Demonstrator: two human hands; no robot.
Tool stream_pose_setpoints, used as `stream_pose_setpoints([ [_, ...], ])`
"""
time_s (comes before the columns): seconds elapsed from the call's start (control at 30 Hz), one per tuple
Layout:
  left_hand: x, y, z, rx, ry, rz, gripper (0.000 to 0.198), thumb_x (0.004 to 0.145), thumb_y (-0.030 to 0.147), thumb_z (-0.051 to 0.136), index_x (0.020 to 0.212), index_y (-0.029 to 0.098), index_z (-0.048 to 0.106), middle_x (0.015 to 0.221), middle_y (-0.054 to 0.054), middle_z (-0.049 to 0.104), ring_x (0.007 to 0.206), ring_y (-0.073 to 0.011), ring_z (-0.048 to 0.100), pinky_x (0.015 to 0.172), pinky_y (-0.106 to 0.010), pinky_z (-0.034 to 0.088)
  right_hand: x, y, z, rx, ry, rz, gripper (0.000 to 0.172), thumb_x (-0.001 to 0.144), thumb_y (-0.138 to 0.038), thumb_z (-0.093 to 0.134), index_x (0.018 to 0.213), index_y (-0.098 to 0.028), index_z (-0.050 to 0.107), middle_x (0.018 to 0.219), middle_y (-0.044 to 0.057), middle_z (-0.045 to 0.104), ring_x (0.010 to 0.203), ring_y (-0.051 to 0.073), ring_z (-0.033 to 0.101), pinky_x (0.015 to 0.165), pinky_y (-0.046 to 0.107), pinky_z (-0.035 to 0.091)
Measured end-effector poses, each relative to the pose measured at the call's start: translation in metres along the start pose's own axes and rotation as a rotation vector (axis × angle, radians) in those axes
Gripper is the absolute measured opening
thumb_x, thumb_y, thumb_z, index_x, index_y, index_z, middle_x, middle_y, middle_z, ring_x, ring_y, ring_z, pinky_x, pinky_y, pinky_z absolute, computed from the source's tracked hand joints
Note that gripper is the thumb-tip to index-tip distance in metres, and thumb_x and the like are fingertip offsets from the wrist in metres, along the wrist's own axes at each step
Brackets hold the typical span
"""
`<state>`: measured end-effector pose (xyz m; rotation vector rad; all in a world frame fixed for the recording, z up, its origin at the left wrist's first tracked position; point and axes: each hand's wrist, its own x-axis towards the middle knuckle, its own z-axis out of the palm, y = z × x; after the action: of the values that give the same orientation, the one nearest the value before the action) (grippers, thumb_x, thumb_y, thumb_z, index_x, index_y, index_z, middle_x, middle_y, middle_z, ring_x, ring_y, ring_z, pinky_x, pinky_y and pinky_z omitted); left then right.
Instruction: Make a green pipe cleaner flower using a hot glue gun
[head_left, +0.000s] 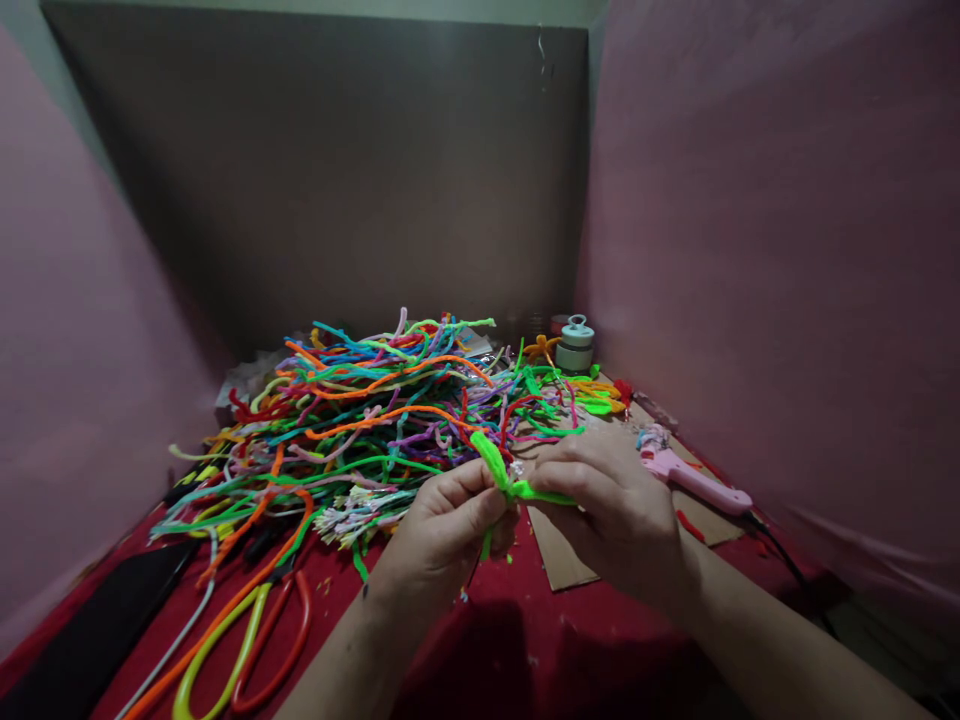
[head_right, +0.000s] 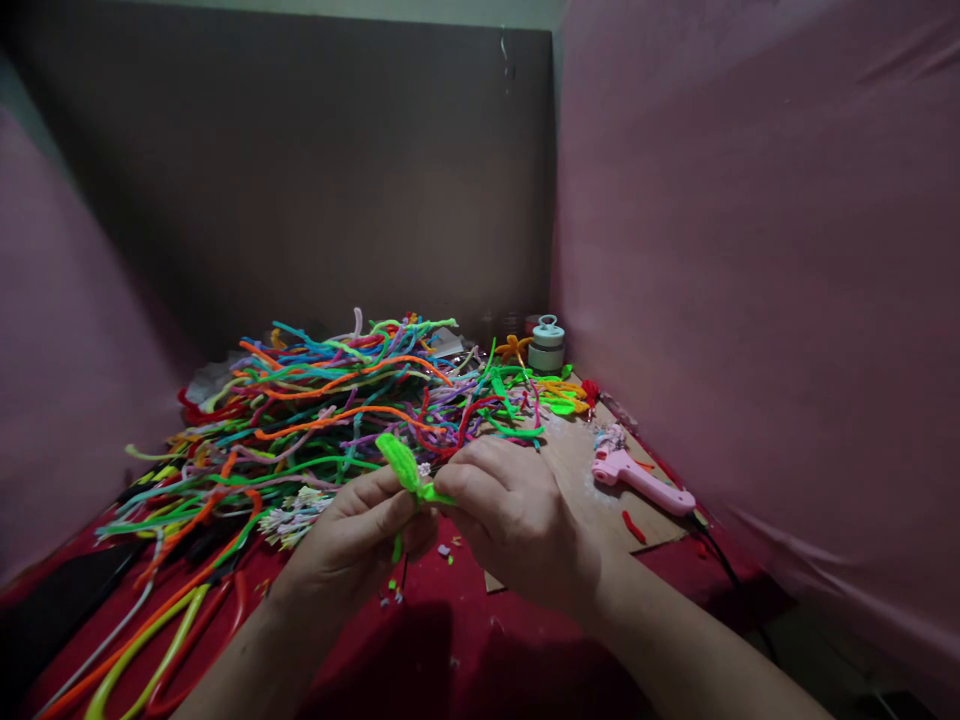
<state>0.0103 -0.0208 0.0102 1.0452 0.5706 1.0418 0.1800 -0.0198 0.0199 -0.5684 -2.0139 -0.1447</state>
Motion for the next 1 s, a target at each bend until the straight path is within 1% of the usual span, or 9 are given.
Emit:
stream_pose_setpoints([
  [0.23, 0.001, -0.002, -0.002, 0.033, -0.045, -0.005, 0.017, 0.073, 0.028, 0.066, 0.067, 0.012, 0.063, 0.054, 0.001, 0.048, 0.047, -0.0061, 0.039, 0.048, -0.021, 0.03, -0.001, 0.0, -0.003, -0.112, -0.09, -0.047, 0.013, 0.081, -0.009, 0.053, 0.085, -0.018, 0.061, 0.078, 0.003, 0.062, 0.066, 0.012, 0.048, 0.058, 0.027, 0.034],
  [0.4, 0.001, -0.004, -0.004, 0.014, -0.066, -0.005, 0.017, 0.072, 0.027, 0.066, 0.066, 0.011, 0.063, 0.054, 0.001, 0.047, 0.047, -0.0062, 0.039, 0.048, -0.021, 0.03, -0.001, 0.0, -0.004, -0.128, -0.105, -0.053, 0.012, 0.081, -0.009, 0.053, 0.081, -0.018, 0.062, 0.072, 0.002, 0.06, 0.061, 0.011, 0.042, 0.055, 0.026, 0.032],
  [0.5, 0.002, -0.005, -0.004, 0.012, -0.067, -0.009, 0.018, 0.072, 0.027, 0.066, 0.064, 0.011, 0.063, 0.053, 0.001, 0.047, 0.047, -0.0064, 0.039, 0.048, -0.021, 0.03, 0.001, 0.0, -0.003, -0.125, -0.105, -0.068, 0.012, 0.081, -0.009, 0.053, 0.083, -0.018, 0.06, 0.072, 0.002, 0.06, 0.06, 0.012, 0.044, 0.054, 0.027, 0.032],
  [0.6, 0.002, -0.005, -0.005, 0.001, -0.061, -0.015, 0.019, 0.072, 0.029, 0.067, 0.068, 0.011, 0.064, 0.052, 0.001, 0.047, 0.047, -0.0066, 0.039, 0.048, -0.021, 0.031, 0.004, -0.001, -0.002, -0.065, -0.062, -0.066, 0.015, 0.081, -0.008, 0.054, 0.091, -0.019, 0.056, 0.078, 0.003, 0.062, 0.067, 0.013, 0.051, 0.06, 0.027, 0.039],
  [0.73, 0.001, -0.001, -0.006, -0.027, 0.023, 0.06, 0.022, 0.068, 0.033, 0.07, 0.071, 0.012, 0.066, 0.061, -0.002, 0.057, 0.055, -0.0096, 0.049, 0.056, -0.022, 0.039, 0.001, -0.007, 0.002, 0.116, 0.122, 0.128, 0.041, 0.076, -0.016, 0.064, 0.112, -0.019, 0.045, 0.094, 0.006, 0.06, 0.079, 0.015, 0.056, 0.072, 0.031, 0.047],
  [0.8, 0.0, 0.002, -0.006, -0.051, 0.083, 0.122, 0.023, 0.066, 0.034, 0.072, 0.071, 0.012, 0.068, 0.069, -0.004, 0.063, 0.067, -0.0127, 0.056, 0.066, -0.023, 0.043, -0.002, -0.011, 0.006, 0.251, 0.164, 0.282, 0.042, 0.076, -0.018, 0.063, 0.114, -0.019, 0.044, 0.094, 0.006, 0.058, 0.076, 0.015, 0.056, 0.072, 0.031, 0.048],
  [0.87, 0.0, 0.005, -0.005, -0.091, 0.148, 0.142, 0.022, 0.063, 0.032, 0.075, 0.074, 0.013, 0.069, 0.073, -0.005, 0.066, 0.075, -0.0145, 0.059, 0.071, -0.022, 0.044, -0.006, -0.015, 0.012, 0.375, 0.109, 0.433, 0.025, 0.079, -0.018, 0.058, 0.103, -0.018, 0.052, 0.087, 0.004, 0.058, 0.073, 0.014, 0.055, 0.069, 0.029, 0.048],
  [0.93, 0.0, 0.006, -0.002, -0.129, 0.202, 0.132, 0.024, 0.059, 0.03, 0.078, 0.076, 0.015, 0.07, 0.074, -0.004, 0.068, 0.074, -0.0144, 0.061, 0.068, -0.021, 0.045, -0.006, -0.019, 0.019, 0.471, -0.009, 0.545, 0.012, 0.081, -0.02, 0.056, 0.092, -0.017, 0.058, 0.082, 0.003, 0.059, 0.074, 0.013, 0.055, 0.068, 0.028, 0.048],
  [1.0, 0.001, 0.006, 0.0, -0.149, 0.216, 0.118, 0.025, 0.057, 0.029, 0.079, 0.076, 0.016, 0.07, 0.07, -0.003, 0.068, 0.07, -0.0144, 0.061, 0.065, -0.022, 0.047, -0.004, -0.023, 0.025, 0.562, -0.094, 0.603, 0.014, 0.081, -0.023, 0.057, 0.092, -0.016, 0.061, 0.084, 0.004, 0.061, 0.077, 0.014, 0.056, 0.071, 0.028, 0.047],
])
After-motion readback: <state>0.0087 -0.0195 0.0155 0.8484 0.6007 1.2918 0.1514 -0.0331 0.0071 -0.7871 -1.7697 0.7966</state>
